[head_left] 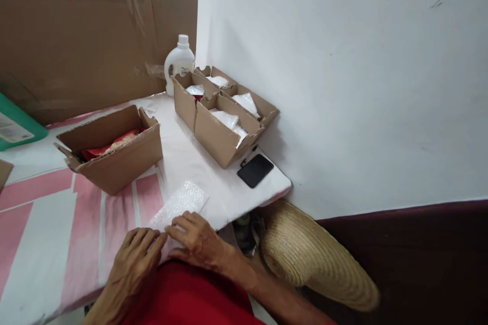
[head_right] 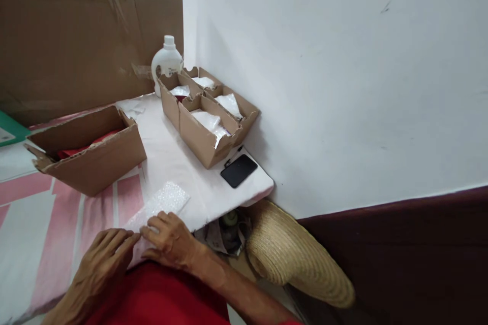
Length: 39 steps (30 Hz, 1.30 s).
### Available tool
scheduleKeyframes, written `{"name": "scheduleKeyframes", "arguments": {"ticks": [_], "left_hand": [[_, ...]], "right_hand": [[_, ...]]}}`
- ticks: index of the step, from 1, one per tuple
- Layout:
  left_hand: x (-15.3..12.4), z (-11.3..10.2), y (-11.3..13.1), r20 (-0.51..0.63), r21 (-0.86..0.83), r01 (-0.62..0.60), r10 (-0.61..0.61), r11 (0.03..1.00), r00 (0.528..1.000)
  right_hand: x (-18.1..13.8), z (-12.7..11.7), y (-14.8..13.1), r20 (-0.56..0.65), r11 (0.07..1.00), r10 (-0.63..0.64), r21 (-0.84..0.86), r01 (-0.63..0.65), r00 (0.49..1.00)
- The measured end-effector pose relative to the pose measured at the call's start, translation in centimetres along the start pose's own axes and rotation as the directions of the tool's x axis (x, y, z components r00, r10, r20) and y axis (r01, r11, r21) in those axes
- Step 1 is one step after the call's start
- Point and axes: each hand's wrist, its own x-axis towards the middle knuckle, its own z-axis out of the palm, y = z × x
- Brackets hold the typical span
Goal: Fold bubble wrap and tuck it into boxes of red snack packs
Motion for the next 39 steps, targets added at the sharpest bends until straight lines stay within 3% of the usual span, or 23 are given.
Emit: {"name": "scheduleKeyframes", "arguments": {"ticks": [3,6,8,10,13,16,19,23,29,32,35,36,37,39], "left_hand": [[1.5,-0.7,1.0,-0.005,-0.146,0.044,-0.045,0.988,0.999],[2.6,-0.6,0.6,0.028,-0.324,0.216,-0.219,0.921,0.975],[3.1,0.3,-0.2,0.146,-0.465,0.382,-0.356,0.799,0.923],[3.3,1.9,-0.9,0.329,-0.578,0.539,-0.429,0.612,0.841],[3.2,4.5,-1.2,0.456,-0.625,0.66,-0.491,0.417,0.742],[2.7,6.5,-0.9,0.411,-0.583,0.691,-0.578,0.428,0.705],[2.3,7.6,-0.5,0.347,-0.516,0.693,-0.616,0.504,0.707],[2.4,8.7,0.1,0.195,-0.461,0.635,-0.627,0.62,0.754],[2.6,7.9,1.6,-0.109,-0.214,0.403,-0.432,0.89,0.895],[1.8,6.9,2.6,-0.028,-0.112,0.201,-0.206,0.973,0.978],[0.6,7.0,3.1,0.142,-0.104,0.058,-0.043,0.993,0.989],[0.1,7.3,3.2,0.168,-0.105,0.049,-0.031,0.993,0.985],[-0.3,7.6,3.1,0.167,-0.115,0.048,-0.028,0.992,0.985],[-0.9,8.3,3.0,0.125,-0.141,0.041,-0.023,0.989,0.992]], "right_hand": [[-1.6,1.2,-1.6,-0.133,0.963,0.164,0.236,-0.129,0.978],[-3.0,1.9,-1.9,-0.197,0.797,0.462,0.519,-0.308,0.864],[-3.6,2.0,-1.8,-0.165,0.67,0.624,0.617,-0.413,0.764],[-3.7,2.0,-1.6,-0.14,0.574,0.73,0.657,-0.489,0.669],[-3.4,1.9,-1.2,-0.119,0.475,0.805,0.717,-0.511,0.582],[-2.8,1.9,-0.7,-0.064,0.39,0.838,0.766,-0.512,0.542],[-2.5,2.1,-0.3,-0.163,0.483,0.837,0.668,-0.566,0.522],[-2.4,2.7,0.0,-0.378,0.666,0.746,0.453,-0.593,0.549],[-2.6,3.8,0.5,-0.446,0.711,0.696,0.32,-0.626,0.563],[-2.7,3.6,0.5,-0.445,0.713,0.693,0.299,-0.635,0.568],[-2.4,2.6,-0.2,-0.473,0.727,0.66,0.209,-0.654,0.583],[-2.1,2.1,-0.5,-0.471,0.755,0.626,0.163,-0.636,0.622],[-1.8,1.7,-0.7,-0.445,0.803,0.569,0.117,-0.585,0.691],[-1.1,1.2,-0.7,-0.308,0.92,0.386,0.058,-0.387,0.87]]}}
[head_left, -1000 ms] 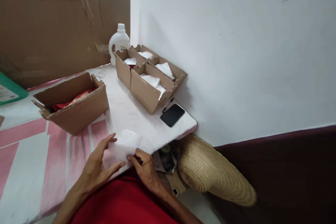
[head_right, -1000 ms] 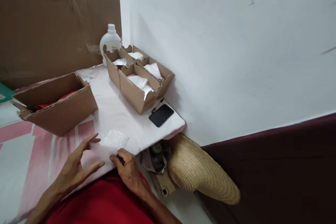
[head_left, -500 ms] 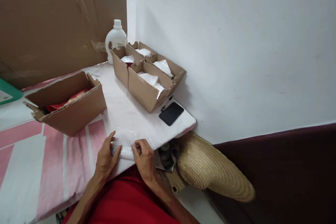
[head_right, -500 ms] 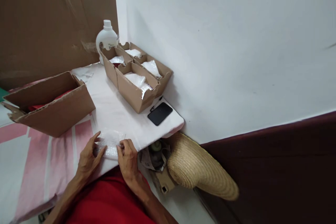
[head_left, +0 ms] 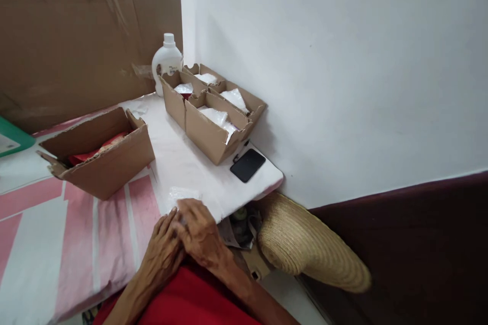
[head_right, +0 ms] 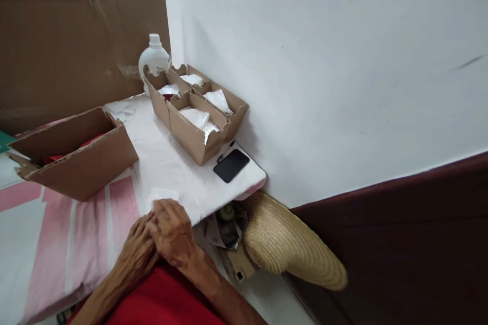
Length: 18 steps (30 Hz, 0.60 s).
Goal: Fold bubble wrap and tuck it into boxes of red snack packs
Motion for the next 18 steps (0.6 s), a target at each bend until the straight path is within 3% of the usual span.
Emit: {"name": "scheduleKeyframes", "arguments": {"ticks": [2,5,11,18], "left_hand": [[-0.2,0.3,-0.2,-0.037,-0.007,-0.016,0.016,1.0,0.999],[0.1,-0.2,-0.2,0.015,0.015,-0.018,0.018,1.0,1.0],[1.1,-0.9,-0.3,0.122,0.066,0.02,-0.028,0.998,0.992],[2.1,-0.3,-2.3,0.112,0.169,-0.179,0.162,0.969,0.98]], "right_hand": [[0.8,0.1,0.6,0.181,0.982,-0.188,0.053,0.182,0.965],[1.8,0.6,3.1,0.31,0.973,-0.226,0.021,0.231,0.923],[2.7,0.1,7.5,0.318,0.978,-0.13,-0.112,0.174,0.939],[5.0,-1.4,6.4,0.293,0.996,-0.062,-0.038,0.076,0.954]]}}
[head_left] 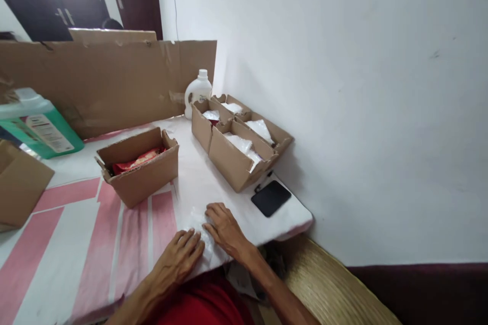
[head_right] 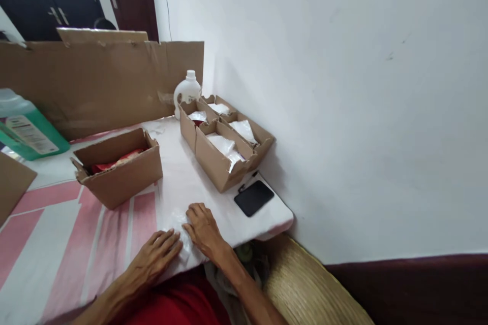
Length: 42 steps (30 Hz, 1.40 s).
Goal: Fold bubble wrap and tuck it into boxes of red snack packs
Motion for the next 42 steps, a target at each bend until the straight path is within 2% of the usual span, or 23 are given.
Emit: {"name": "scheduleKeyframes", "arguments": {"ticks": [3,5,7,9,11,13,15,17,19,21,23,25,26,28,30,33,35,38,40,42], "left_hand": [[0.5,-1.3,-0.6,-0.121,0.031,-0.02,0.023,0.999,0.992],[1.0,-3.1,-1.4,-0.237,0.058,-0.02,0.033,0.998,0.971],[1.7,-5.9,-2.8,-0.325,0.094,-0.027,0.057,0.995,0.944],[2.5,-9.3,-5.1,-0.386,0.134,-0.038,0.087,0.99,0.918],[3.5,-13.2,-8.3,-0.441,0.177,-0.046,0.121,0.983,0.889],[4.8,-16.9,-11.9,-0.479,0.215,-0.024,0.127,0.976,0.868],[6.2,-19.7,-15.5,-0.529,0.178,0.041,0.061,0.983,0.847],[7.2,-21.0,-18.6,-0.573,0.121,0.104,-0.016,0.987,0.819],[7.5,-20.9,-20.9,-0.619,0.074,0.165,-0.085,0.983,0.78],[7.0,-19.5,-22.7,-0.629,0.015,0.204,-0.15,0.979,0.763],[6.0,-17.7,-23.9,-0.527,-0.069,0.225,-0.227,0.972,0.819],[5.0,-16.3,-24.7,-0.288,-0.125,0.274,-0.3,0.953,0.909],[4.6,-15.8,-25.0,-0.138,-0.127,0.319,-0.335,0.939,0.932],[4.0,-15.4,-25.2,0.107,-0.09,0.405,-0.395,0.91,0.912],[3.9,-15.4,-25.0,0.262,-0.05,0.459,-0.432,0.887,0.863],[4.1,-15.5,-24.7,0.389,-0.042,0.5,-0.446,0.865,0.806],[4.2,-15.4,-24.5,0.436,-0.053,0.515,-0.444,0.856,0.783],[4.2,-15.3,-24.6,0.462,-0.053,0.537,-0.456,0.842,0.761],[4.0,-15.5,-24.5,0.466,-0.064,0.553,-0.465,0.831,0.753],[3.7,-16.1,-24.2,0.447,-0.107,0.56,-0.464,0.821,0.765]], "right_hand": [[0.8,-0.8,-0.2,0.057,0.989,0.054,0.134,-0.061,0.997],[1.5,-1.6,-0.1,0.165,0.936,0.067,0.331,-0.119,0.984],[2.9,-2.8,-0.1,0.3,0.798,0.065,0.557,-0.23,0.952],[5.0,-4.9,-0.8,0.351,0.643,0.054,0.704,-0.301,0.935],[7.7,-7.5,-2.1,0.25,0.563,0.066,0.79,-0.243,0.966],[10.6,-10.4,-4.1,0.041,0.565,0.089,0.821,-0.085,0.995],[13.3,-12.7,-6.2,-0.197,0.648,0.079,0.755,0.099,0.977],[15.8,-14.0,-8.1,-0.384,0.782,-0.017,0.57,0.252,0.923],[18.0,-14.0,-9.4,-0.44,0.877,-0.186,0.33,0.351,0.878],[19.8,-13.1,-10.1,-0.367,0.905,-0.331,0.137,0.402,0.869],[21.3,-11.7,-10.2,-0.231,0.908,-0.395,0.052,0.416,0.889],[22.3,-10.5,-10.2,-0.057,0.918,-0.393,0.038,0.395,0.918],[22.7,-10.0,-10.2,0.051,0.926,-0.378,0.039,0.377,0.924],[23.4,-9.6,-10.2,0.271,0.943,-0.326,0.023,0.332,0.906],[23.9,-9.8,-10.2,0.425,0.953,-0.269,-0.01,0.302,0.864],[24.8,-10.4,-10.5,0.523,0.961,-0.232,-0.005,0.275,0.82],[25.5,-10.6,-10.7,0.524,0.959,-0.259,0.037,0.282,0.811],[26.3,-10.3,-11.1,0.447,0.932,-0.356,0.103,0.348,0.821],[26.6,-9.8,-11.3,0.483,0.936,-0.344,0.11,0.334,0.805],[26.5,-9.4,-11.3,0.56,0.956,-0.284,0.101,0.276,0.779]]}}
